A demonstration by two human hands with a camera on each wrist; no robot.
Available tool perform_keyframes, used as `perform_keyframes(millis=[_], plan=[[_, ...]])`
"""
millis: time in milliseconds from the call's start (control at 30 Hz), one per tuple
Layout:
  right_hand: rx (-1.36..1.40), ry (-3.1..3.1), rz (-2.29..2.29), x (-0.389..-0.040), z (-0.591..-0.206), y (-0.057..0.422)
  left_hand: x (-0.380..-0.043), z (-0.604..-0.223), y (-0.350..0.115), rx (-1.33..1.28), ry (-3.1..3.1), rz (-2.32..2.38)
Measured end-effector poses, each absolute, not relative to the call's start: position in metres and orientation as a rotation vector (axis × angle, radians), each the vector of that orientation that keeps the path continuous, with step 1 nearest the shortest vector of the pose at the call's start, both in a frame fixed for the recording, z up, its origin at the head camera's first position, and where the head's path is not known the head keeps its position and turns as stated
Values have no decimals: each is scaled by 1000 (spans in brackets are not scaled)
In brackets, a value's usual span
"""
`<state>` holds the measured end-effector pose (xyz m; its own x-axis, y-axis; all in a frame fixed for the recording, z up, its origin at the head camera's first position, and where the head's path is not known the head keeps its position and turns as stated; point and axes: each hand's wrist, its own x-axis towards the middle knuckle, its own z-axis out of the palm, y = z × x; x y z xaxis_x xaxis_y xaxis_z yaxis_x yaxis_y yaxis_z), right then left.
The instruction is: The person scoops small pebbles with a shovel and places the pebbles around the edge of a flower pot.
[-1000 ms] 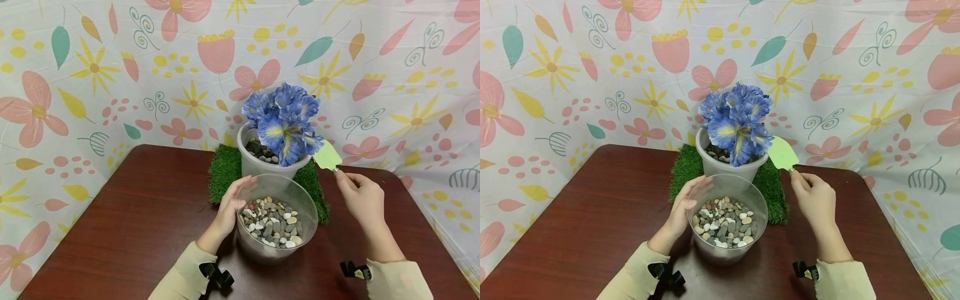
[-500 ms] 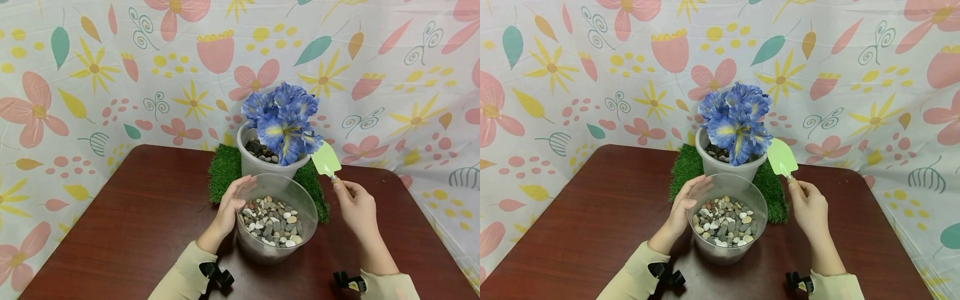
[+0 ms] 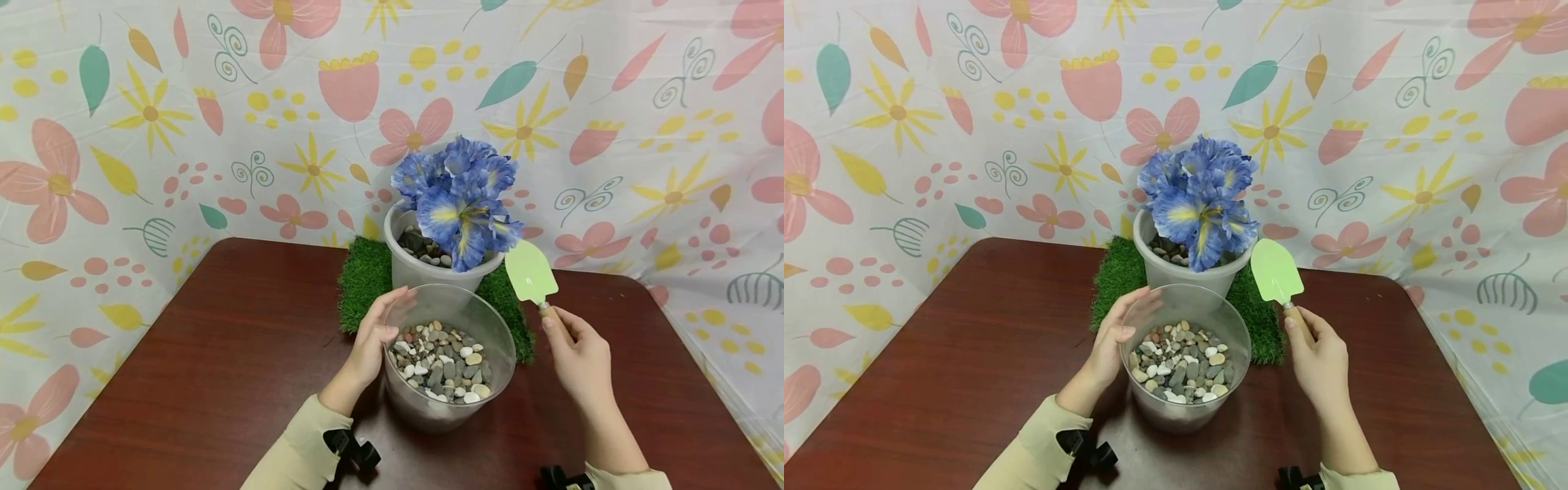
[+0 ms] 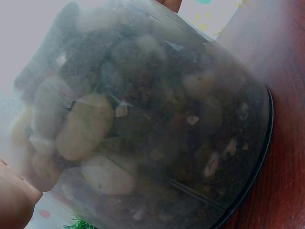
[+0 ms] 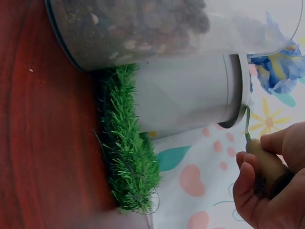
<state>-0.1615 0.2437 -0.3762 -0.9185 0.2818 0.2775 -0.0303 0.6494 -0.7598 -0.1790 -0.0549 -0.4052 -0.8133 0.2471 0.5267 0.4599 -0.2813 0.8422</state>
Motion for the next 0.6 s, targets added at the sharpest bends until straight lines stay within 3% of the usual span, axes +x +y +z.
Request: perform_keyframes(millis=[600], plan=[[-252,-2518,1466,-152,-385,246,-179,-406,-55,-886,-1794,-2231]])
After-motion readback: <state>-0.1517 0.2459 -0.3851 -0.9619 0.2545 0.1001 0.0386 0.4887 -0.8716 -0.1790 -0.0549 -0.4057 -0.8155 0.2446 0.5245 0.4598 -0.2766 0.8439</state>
